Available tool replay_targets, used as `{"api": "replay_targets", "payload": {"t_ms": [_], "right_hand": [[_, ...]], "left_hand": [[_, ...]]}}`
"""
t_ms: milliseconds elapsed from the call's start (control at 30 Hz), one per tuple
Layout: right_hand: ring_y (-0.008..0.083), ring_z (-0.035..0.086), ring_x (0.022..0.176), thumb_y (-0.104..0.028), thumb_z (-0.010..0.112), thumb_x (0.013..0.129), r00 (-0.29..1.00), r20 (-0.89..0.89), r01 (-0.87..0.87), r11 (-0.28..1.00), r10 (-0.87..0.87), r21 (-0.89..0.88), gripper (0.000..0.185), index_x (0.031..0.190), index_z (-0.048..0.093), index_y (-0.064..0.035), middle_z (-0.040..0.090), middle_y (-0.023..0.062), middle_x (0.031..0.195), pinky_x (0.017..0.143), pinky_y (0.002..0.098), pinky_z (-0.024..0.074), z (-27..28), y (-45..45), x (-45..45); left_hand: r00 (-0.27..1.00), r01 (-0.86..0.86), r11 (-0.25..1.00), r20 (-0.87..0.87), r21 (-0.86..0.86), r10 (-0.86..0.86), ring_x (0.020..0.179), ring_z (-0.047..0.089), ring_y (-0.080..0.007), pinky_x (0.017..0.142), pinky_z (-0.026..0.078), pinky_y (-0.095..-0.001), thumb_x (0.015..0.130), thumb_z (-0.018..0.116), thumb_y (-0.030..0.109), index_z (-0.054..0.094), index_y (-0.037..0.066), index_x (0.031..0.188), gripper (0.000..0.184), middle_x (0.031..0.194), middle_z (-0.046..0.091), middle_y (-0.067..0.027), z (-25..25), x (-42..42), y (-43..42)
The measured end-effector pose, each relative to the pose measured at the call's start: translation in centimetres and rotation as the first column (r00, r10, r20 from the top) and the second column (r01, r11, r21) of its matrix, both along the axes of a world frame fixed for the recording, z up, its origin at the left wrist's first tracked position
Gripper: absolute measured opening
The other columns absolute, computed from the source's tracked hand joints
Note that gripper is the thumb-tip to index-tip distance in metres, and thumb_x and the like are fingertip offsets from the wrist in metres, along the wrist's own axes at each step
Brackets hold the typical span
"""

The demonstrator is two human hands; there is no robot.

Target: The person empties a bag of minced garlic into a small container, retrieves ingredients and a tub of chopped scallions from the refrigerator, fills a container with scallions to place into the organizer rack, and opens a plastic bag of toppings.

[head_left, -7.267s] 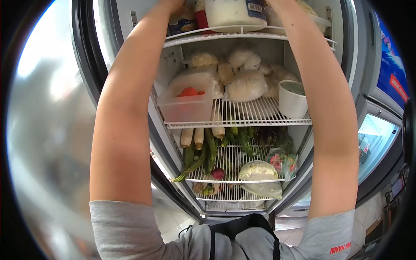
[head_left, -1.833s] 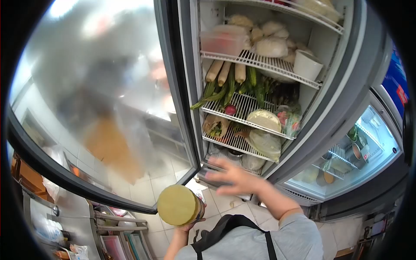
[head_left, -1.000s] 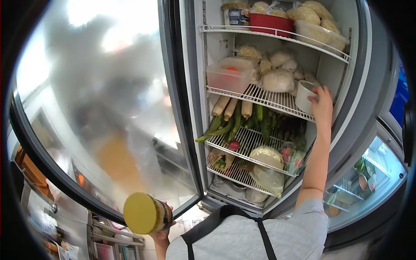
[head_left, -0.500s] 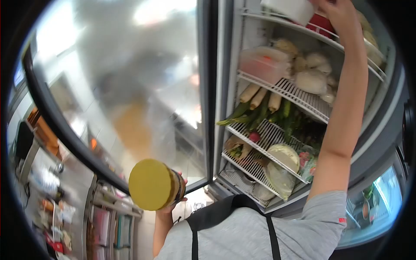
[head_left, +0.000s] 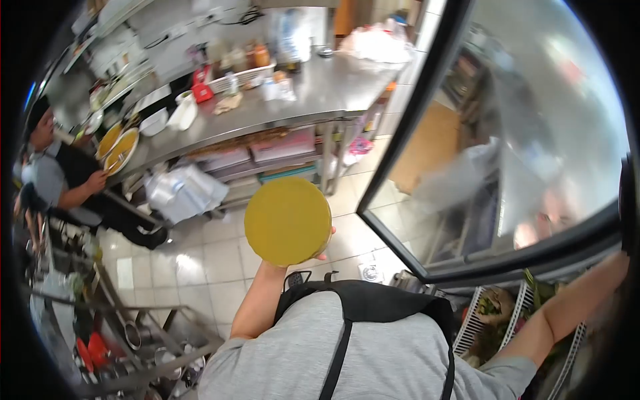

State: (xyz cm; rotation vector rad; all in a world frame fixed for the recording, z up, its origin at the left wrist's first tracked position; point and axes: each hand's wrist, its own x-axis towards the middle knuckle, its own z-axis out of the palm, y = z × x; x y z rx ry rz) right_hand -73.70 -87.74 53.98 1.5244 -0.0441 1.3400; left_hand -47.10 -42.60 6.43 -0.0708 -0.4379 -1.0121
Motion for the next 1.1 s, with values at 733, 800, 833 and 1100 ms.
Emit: {"api": "replay_targets", "payload": {"t_ms": [733,800,833,1100], "right_hand": [[0.0278,0.063,0.102,-0.015,0.059,0.080,0.203,-0.951,0.927,0.266,0.235,0.263,0.024,0.100,0.070,-0.0106,0.065,0.0121,0.110,0.082,0.0366,0.0524,-58.2,3.1,50.4],[0.0270,0.064,0.100,-0.015,0.064,0.076,0.013,-0.974,0.886,0.448,0.227,0.116,0.024,0.100,0.070,-0.0106,0.066,0.0106,0.109,0.078,0.0411,0.0538,-66.7,0.2,51.7],[0.0266,0.065,0.098,-0.016,0.067,0.076,-0.018,-0.987,0.930,0.365,0.157,0.041,0.024,0.099,0.071,-0.0104,0.066,0.0095,0.108,0.074,0.0446,0.0546,-64.5,3.9,51.2],[0.0210,0.066,0.083,-0.017,0.071,0.075,-0.562,-0.818,0.827,0.072,0.120,-0.558,0.028,0.100,0.066,-0.0046,0.068,0.0092,0.095,0.062,0.0401,0.0561,-71.4,5.9,52.7]], "left_hand": [[0.665,-0.712,0.598,0.083,0.367,0.742,0.131,0.031,-0.0412,0.091,0.033,-0.0717,0.078,0.050,0.067,0.025,0.017,0.144,0.087,0.146,0.028,-0.0153,2.0,6.4,26.4],[0.674,-0.686,0.627,-0.002,0.369,0.739,0.133,0.028,-0.0408,0.095,0.028,-0.0719,0.078,0.050,0.068,0.024,0.018,0.145,0.087,0.147,0.025,-0.0147,2.1,8.9,25.8],[0.693,-0.673,0.654,-0.014,0.347,0.720,0.133,0.028,-0.0406,0.096,0.027,-0.0717,0.078,0.050,0.069,0.024,0.019,0.145,0.087,0.148,0.025,-0.0146,2.0,10.3,25.6],[0.770,-0.595,0.727,-0.018,0.343,0.638,0.133,0.028,-0.0410,0.098,0.027,-0.0701,0.081,0.043,0.071,0.023,0.020,0.145,0.084,0.148,0.025,-0.0138,2.7,22.5,21.6]]}}
